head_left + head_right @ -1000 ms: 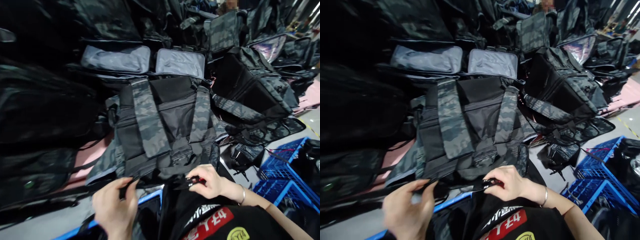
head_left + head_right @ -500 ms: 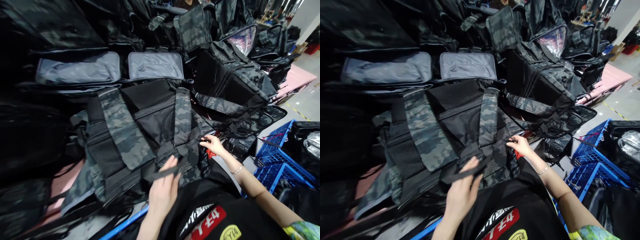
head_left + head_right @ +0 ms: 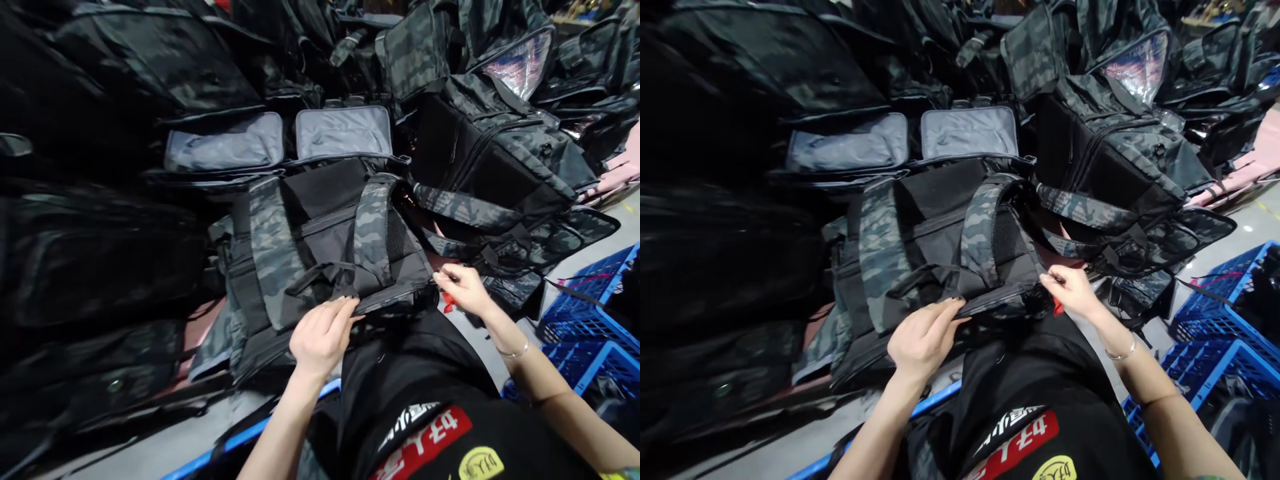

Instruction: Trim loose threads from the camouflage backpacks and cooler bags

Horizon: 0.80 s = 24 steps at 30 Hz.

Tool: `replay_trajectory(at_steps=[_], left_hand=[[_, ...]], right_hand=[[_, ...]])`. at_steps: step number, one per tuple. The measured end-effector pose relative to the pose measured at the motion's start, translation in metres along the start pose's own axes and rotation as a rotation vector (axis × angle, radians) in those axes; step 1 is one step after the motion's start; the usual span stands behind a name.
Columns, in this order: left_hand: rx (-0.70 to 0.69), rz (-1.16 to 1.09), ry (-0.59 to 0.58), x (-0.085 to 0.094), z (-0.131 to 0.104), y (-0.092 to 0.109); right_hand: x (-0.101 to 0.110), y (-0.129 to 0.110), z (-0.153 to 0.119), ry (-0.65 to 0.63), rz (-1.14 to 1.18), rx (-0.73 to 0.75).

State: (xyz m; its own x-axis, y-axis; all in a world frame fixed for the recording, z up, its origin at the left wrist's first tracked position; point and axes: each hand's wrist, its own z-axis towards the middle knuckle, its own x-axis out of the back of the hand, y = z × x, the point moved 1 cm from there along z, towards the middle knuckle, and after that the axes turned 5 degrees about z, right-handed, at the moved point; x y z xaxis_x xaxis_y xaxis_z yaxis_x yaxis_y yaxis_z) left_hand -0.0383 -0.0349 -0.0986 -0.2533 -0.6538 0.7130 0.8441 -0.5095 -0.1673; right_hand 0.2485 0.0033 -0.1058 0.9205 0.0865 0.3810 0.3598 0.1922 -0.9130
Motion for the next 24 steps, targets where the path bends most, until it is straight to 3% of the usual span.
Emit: replay_trajectory(at_steps=[4,9,12,14,16,18,21,24], left_hand=[[0.02,-0.025,0.086,0.011,0.004,-0.016],[0.057,-0.081,0.036,0.012,0.005,-0.028],[0.063,-0.088,0.029,0.01,-0.007,-0.03],[0.12,-0.021,0.116,0.008,-0.025,-0.025],[0.275,0.101,0.252,0.005,-0.049,-0.012],[0.504,0.182,0.346,0.0,-0.077,0.009],[0.955,0.092,0.35,-0.013,-0.115,0.043],[1.452,-0.182,0.276,-0.03,-0.141,0.065]], right_hand=[[0.004,0.044,-0.008,-0.008,0.014,-0.095],[-0.039,0.114,-0.041,0.08,0.033,-0.328],[-0.06,0.121,-0.055,0.151,0.046,-0.352],[-0.064,0.11,-0.056,0.218,0.084,-0.327],[-0.065,0.092,-0.053,0.239,0.171,-0.242],[-0.067,0.072,-0.049,0.18,0.248,-0.113],[-0.073,0.046,-0.046,0.014,0.216,0.059],[-0.083,0.032,-0.047,-0.066,0.152,0.128]])
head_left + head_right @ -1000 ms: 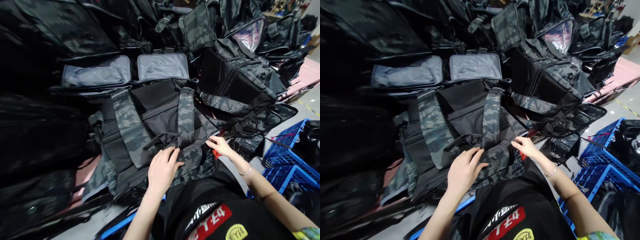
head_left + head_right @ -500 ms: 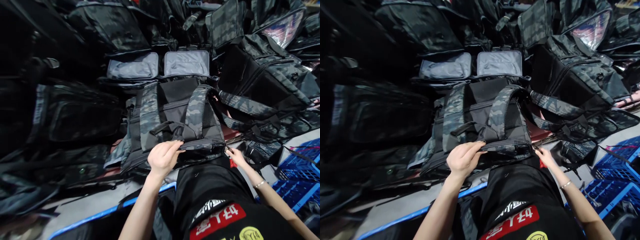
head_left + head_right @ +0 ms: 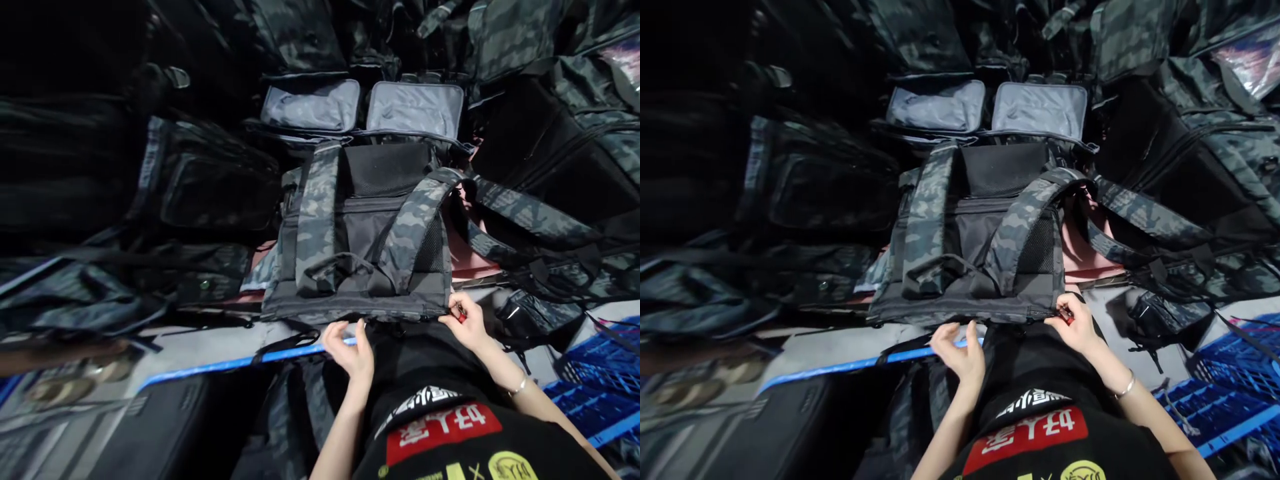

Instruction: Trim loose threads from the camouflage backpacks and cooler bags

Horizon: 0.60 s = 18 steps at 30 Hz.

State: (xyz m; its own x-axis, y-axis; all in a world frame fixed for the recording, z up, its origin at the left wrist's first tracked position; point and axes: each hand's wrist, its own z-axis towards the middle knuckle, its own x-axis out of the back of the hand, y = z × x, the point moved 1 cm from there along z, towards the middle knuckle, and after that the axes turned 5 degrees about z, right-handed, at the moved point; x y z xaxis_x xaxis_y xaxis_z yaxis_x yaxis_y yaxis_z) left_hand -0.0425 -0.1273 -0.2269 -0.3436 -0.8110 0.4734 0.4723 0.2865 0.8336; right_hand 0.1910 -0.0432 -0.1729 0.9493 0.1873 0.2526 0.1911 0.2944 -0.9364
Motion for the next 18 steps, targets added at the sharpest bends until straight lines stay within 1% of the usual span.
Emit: replay_trajectory(at_steps=[1,2,4,6,8,9,10,12,14,15,16,18], left_hand=[[0.111,-0.028,-0.068,-0.004,-0.004,-0.006],[0.182,-0.047,-0.133,-0.008,-0.005,-0.011],[0.232,-0.059,-0.256,-0.016,-0.003,-0.017],[0.274,-0.076,-0.378,-0.024,0.001,-0.018],[0.317,-0.099,-0.484,-0.03,-0.002,-0.013],[0.339,-0.115,-0.543,-0.033,-0.006,-0.007],[0.36,-0.134,-0.616,-0.035,-0.012,0.001],[0.399,-0.196,-0.821,-0.037,-0.029,0.024],[0.43,-0.291,-1.068,-0.036,-0.043,0.055],[0.443,-0.346,-1.167,-0.034,-0.046,0.072],[0.449,-0.404,-1.241,-0.032,-0.047,0.088],[0.448,-0.579,-1.325,-0.025,-0.04,0.119]], right_hand=[[-0.003,-0.003,0.001,0.005,-0.001,0.004],[-0.006,-0.005,0.002,0.017,0.005,0.005],[-0.009,-0.009,0.004,0.053,0.029,0.002],[-0.011,-0.011,0.006,0.07,0.049,-0.005],[-0.011,-0.012,0.007,0.071,0.051,-0.017],[-0.011,-0.011,0.008,0.073,0.045,-0.028],[-0.01,-0.01,0.007,0.077,0.037,-0.044],[-0.008,-0.008,0.007,0.092,0.022,-0.078],[-0.005,-0.006,0.007,0.116,0.018,-0.104],[-0.004,-0.005,0.007,0.131,0.016,-0.111],[-0.003,-0.004,0.007,0.145,0.012,-0.115],[-0.001,-0.004,0.008,0.167,-0.002,-0.116]])
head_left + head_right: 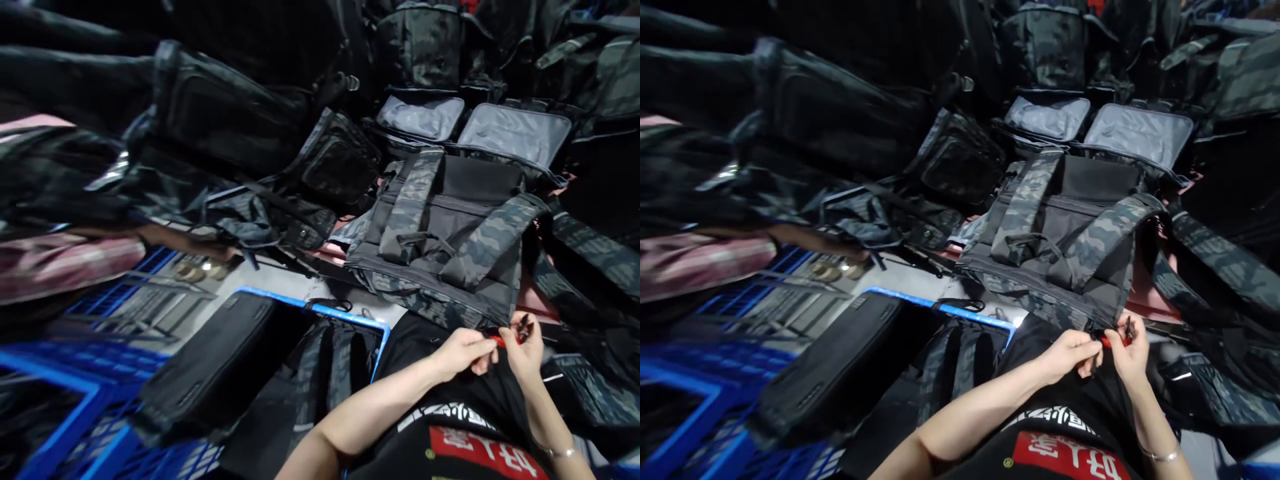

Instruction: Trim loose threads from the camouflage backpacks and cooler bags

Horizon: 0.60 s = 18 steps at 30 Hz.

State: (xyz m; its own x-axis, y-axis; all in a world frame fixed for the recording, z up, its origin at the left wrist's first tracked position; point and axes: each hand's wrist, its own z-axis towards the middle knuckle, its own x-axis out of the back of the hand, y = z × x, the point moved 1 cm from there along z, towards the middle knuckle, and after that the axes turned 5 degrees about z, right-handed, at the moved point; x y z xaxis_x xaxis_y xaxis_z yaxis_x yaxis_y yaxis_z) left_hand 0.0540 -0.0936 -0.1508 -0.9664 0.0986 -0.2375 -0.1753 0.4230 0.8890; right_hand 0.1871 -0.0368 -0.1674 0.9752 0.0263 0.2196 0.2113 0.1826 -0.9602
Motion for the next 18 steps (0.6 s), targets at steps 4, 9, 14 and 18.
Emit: replay_trajectory(at_steps=[4,9,14,18], left_hand=[[-0.19,-0.189,-0.117,0.001,-0.007,0.029],[0.076,-0.446,0.146,0.026,0.001,-0.019],[0.03,-0.534,0.448,0.048,0.0,-0.043],[-0.082,-0.387,0.482,0.041,-0.039,-0.02]], right_hand=[[0.002,0.0,0.005,0.047,-0.038,0.018],[0.005,0.004,0.012,0.117,-0.055,0.043],[0.009,0.006,0.02,0.145,-0.074,0.074],[0.014,0.007,0.032,0.25,-0.085,0.107]])
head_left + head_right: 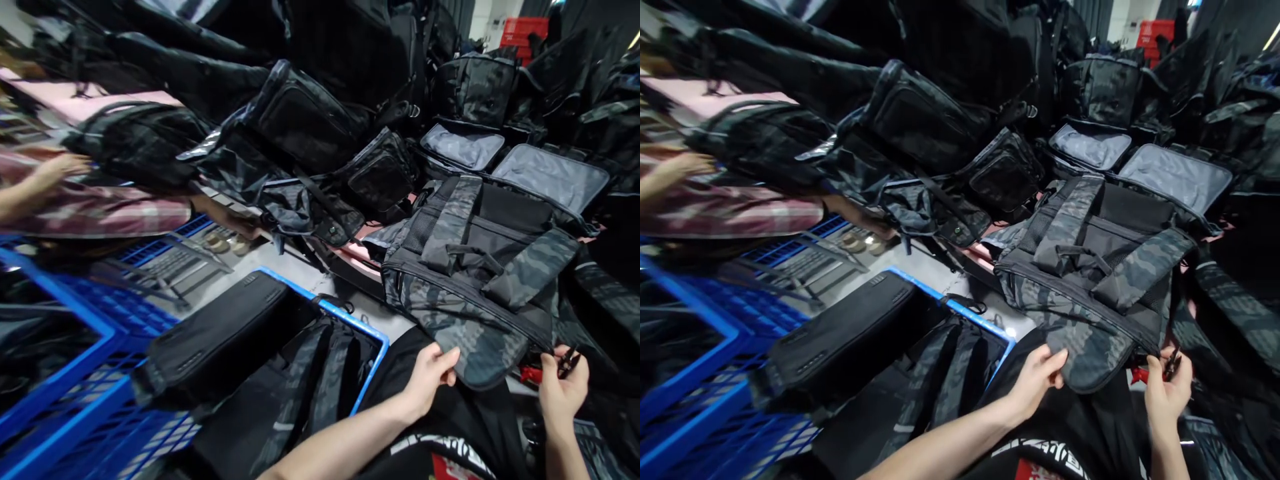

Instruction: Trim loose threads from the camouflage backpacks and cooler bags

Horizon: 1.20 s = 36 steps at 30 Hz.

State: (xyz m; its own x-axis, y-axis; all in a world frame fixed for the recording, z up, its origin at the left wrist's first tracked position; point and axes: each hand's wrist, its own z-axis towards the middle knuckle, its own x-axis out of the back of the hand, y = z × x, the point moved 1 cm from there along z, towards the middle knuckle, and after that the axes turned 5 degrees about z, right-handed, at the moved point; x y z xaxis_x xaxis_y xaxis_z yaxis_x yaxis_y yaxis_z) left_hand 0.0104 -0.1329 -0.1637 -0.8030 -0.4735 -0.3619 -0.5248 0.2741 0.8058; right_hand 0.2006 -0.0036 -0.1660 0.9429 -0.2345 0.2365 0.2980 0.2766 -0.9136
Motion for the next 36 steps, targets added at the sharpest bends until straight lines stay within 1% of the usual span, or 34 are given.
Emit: replay_trajectory(at_steps=[1,2,4,5,6,7,8,9,10,11,12,14,15,17,19,21,25,27,28,30,31,32,34,36], left_hand=[[-0.086,0.089,-0.01,0.0,-0.012,0.012],[-0.25,0.316,-0.076,0.0,-0.023,0.026],[-0.675,0.785,-0.284,0.0,-0.036,0.06],[-0.903,0.96,-0.306,0.0,-0.036,0.078],[-1.099,1.07,-0.202,0.001,-0.03,0.097],[-1.217,1.159,-0.039,0.003,-0.02,0.114],[-1.251,1.219,0.148,0.006,-0.005,0.13],[-1.247,1.266,0.262,0.009,0.012,0.143],[-1.21,1.296,0.315,0.012,0.03,0.152],[-1.164,1.312,0.314,0.016,0.048,0.16],[-1.119,1.313,0.275,0.02,0.064,0.164],[-1.061,1.257,0.214,0.028,0.088,0.168],[-1.042,1.217,0.195,0.032,0.094,0.169],[-1.012,1.128,0.186,0.04,0.1,0.168],[-0.965,1.029,0.185,0.046,0.098,0.167],[-0.891,0.877,0.194,0.052,0.094,0.168],[-0.684,0.527,0.16,0.059,0.09,0.17],[-0.636,0.417,0.154,0.058,0.087,0.171],[-0.639,0.369,0.172,0.058,0.084,0.172],[-0.659,0.251,0.226,0.061,0.074,0.173],[-0.658,0.183,0.23,0.063,0.068,0.173],[-0.644,0.119,0.209,0.066,0.06,0.172],[-0.59,0.05,0.131,0.073,0.044,0.164],[-0.492,0.089,0.079,0.077,0.028,0.149]], right_hand=[[0.0,0.001,0.003,-0.001,0.002,-0.015],[0.001,0.001,0.004,-0.009,0.007,-0.033],[0.001,0.001,0.005,-0.036,0.016,-0.065],[0.0,-0.001,0.004,-0.043,0.018,-0.076],[0.0,-0.002,0.003,-0.039,0.019,-0.084],[0.0,-0.005,0.001,-0.031,0.018,-0.092],[0.0,-0.008,-0.001,-0.02,0.017,-0.104],[0.0,-0.012,-0.004,-0.01,0.018,-0.118],[0.0,-0.017,-0.006,-0.001,0.025,-0.132],[0.0,-0.023,-0.009,0.0,0.036,-0.141],[-0.001,-0.03,-0.011,-0.011,0.05,-0.143],[-0.005,-0.044,-0.014,-0.065,0.067,-0.119],[-0.008,-0.051,-0.015,-0.105,0.058,-0.094],[-0.016,-0.064,-0.013,-0.165,-0.002,-0.022],[-0.024,-0.073,-0.008,-0.186,-0.087,0.046],[-0.029,-0.077,-0.001,-0.191,-0.147,0.076],[-0.029,-0.079,0.01,-0.228,-0.134,0.008],[-0.025,-0.077,0.011,-0.238,-0.087,-0.025],[-0.023,-0.076,0.011,-0.245,-0.053,-0.032],[-0.016,-0.072,0.011,-0.265,0.031,-0.038],[-0.013,-0.07,0.011,-0.282,0.079,-0.039],[-0.009,-0.068,0.011,-0.3,0.124,-0.039],[-0.003,-0.065,0.012,-0.348,0.175,-0.043],[0.0,-0.064,0.011,-0.398,0.158,-0.049]])
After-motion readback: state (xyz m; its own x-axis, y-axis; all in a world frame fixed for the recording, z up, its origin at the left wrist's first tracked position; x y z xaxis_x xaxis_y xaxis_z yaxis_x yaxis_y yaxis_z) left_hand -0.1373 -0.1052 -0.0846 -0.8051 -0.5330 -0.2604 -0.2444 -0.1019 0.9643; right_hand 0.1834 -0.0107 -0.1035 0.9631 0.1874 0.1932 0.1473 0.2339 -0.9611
